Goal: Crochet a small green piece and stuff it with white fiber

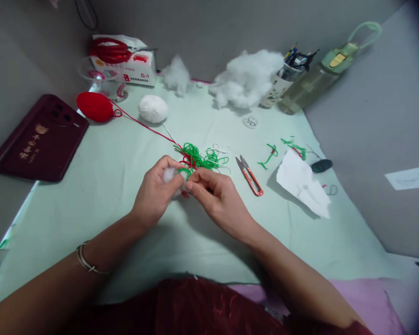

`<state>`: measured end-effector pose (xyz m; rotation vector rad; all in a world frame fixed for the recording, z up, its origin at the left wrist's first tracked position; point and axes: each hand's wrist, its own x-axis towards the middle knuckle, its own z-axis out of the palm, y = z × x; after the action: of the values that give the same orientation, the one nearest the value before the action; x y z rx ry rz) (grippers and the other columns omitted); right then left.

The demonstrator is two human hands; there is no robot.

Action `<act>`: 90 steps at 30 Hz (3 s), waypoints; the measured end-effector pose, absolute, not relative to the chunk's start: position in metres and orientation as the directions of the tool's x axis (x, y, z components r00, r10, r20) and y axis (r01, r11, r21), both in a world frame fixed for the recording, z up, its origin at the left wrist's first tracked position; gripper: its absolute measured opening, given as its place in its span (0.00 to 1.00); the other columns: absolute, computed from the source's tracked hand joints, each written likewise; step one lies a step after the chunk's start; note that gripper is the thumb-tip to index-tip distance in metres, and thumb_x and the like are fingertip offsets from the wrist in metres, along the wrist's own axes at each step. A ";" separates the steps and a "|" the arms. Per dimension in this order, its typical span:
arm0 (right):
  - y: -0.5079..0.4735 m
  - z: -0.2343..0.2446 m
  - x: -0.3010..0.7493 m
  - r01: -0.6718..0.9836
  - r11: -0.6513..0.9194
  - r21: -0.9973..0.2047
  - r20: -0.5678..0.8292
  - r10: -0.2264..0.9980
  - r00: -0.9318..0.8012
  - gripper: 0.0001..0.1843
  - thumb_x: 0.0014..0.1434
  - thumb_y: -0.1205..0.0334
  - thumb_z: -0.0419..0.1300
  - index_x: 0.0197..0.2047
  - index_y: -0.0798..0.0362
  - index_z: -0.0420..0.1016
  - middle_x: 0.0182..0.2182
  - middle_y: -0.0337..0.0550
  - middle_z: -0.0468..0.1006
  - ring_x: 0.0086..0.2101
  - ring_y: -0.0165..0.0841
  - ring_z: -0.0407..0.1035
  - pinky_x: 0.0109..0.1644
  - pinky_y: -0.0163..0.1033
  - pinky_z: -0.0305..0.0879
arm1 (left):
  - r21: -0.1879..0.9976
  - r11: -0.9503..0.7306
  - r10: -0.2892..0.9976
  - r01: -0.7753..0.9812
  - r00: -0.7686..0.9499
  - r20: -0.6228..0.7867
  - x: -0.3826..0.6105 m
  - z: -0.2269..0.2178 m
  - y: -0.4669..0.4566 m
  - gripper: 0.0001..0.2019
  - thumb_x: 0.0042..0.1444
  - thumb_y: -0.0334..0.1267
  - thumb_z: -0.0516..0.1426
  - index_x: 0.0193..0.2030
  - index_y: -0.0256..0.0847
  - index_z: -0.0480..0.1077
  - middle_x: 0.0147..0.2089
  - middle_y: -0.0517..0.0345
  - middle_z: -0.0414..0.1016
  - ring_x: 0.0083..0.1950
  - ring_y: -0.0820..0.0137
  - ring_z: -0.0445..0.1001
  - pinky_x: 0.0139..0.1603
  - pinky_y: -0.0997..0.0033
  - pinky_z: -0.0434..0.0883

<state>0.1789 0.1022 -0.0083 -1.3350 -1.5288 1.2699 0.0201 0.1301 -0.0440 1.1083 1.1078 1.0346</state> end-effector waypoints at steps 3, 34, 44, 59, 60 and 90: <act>0.105 -0.012 0.176 0.078 -0.138 -0.987 -0.148 0.979 -0.141 0.17 0.62 0.52 0.65 0.27 0.52 0.69 0.18 0.28 0.60 0.21 0.24 0.49 0.26 0.35 0.46 | 0.998 0.064 0.990 -0.022 0.126 -0.061 0.022 -0.042 0.127 0.08 0.56 0.36 0.65 0.39 0.42 0.70 0.27 0.67 0.75 0.25 0.74 0.76 0.28 0.76 0.72; 0.105 -0.020 0.181 0.416 0.023 -0.909 -0.004 0.998 -0.064 0.13 0.63 0.60 0.61 0.27 0.50 0.67 0.20 0.33 0.69 0.22 0.27 0.56 0.29 0.36 0.50 | 0.946 0.250 0.941 -0.204 0.282 -0.187 0.021 -0.046 0.126 0.12 0.61 0.44 0.65 0.42 0.46 0.66 0.27 0.65 0.77 0.28 0.73 0.74 0.29 0.76 0.66; 0.108 -0.007 0.186 0.185 -0.064 -0.981 -0.097 0.979 -0.177 0.11 0.67 0.57 0.59 0.33 0.51 0.70 0.25 0.37 0.77 0.28 0.30 0.68 0.37 0.37 0.61 | 0.938 0.266 0.922 -0.221 0.343 -0.181 0.018 -0.050 0.127 0.14 0.61 0.42 0.67 0.42 0.46 0.64 0.29 0.65 0.79 0.30 0.71 0.79 0.34 0.74 0.71; 0.110 -0.020 0.181 0.092 -0.174 -0.980 -0.190 0.960 -0.207 0.18 0.64 0.48 0.63 0.29 0.51 0.70 0.18 0.28 0.60 0.21 0.25 0.50 0.27 0.36 0.45 | 0.996 0.056 0.987 -0.071 0.158 -0.044 0.021 -0.051 0.129 0.10 0.58 0.37 0.66 0.41 0.45 0.68 0.29 0.67 0.74 0.27 0.73 0.74 0.32 0.73 0.70; 0.111 -0.020 0.183 0.081 -0.179 -0.981 -0.192 0.959 -0.210 0.19 0.63 0.47 0.64 0.28 0.51 0.70 0.18 0.28 0.60 0.21 0.25 0.51 0.27 0.36 0.45 | 0.995 0.065 0.982 -0.077 0.182 -0.050 0.020 -0.050 0.129 0.10 0.59 0.38 0.66 0.42 0.45 0.68 0.30 0.66 0.76 0.28 0.72 0.76 0.34 0.72 0.72; 0.107 -0.016 0.180 0.254 -0.088 -0.963 -0.108 0.992 -0.063 0.15 0.62 0.58 0.59 0.25 0.51 0.66 0.19 0.29 0.55 0.22 0.25 0.47 0.28 0.36 0.44 | 0.997 0.054 0.980 -0.053 0.195 -0.043 0.007 -0.041 0.136 0.17 0.55 0.42 0.70 0.49 0.45 0.76 0.52 0.54 0.80 0.51 0.64 0.77 0.48 0.72 0.75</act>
<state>0.1802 0.1074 -0.0156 -1.4344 -1.4058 1.2101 0.0071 0.1365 -0.0413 1.2171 1.0463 1.0572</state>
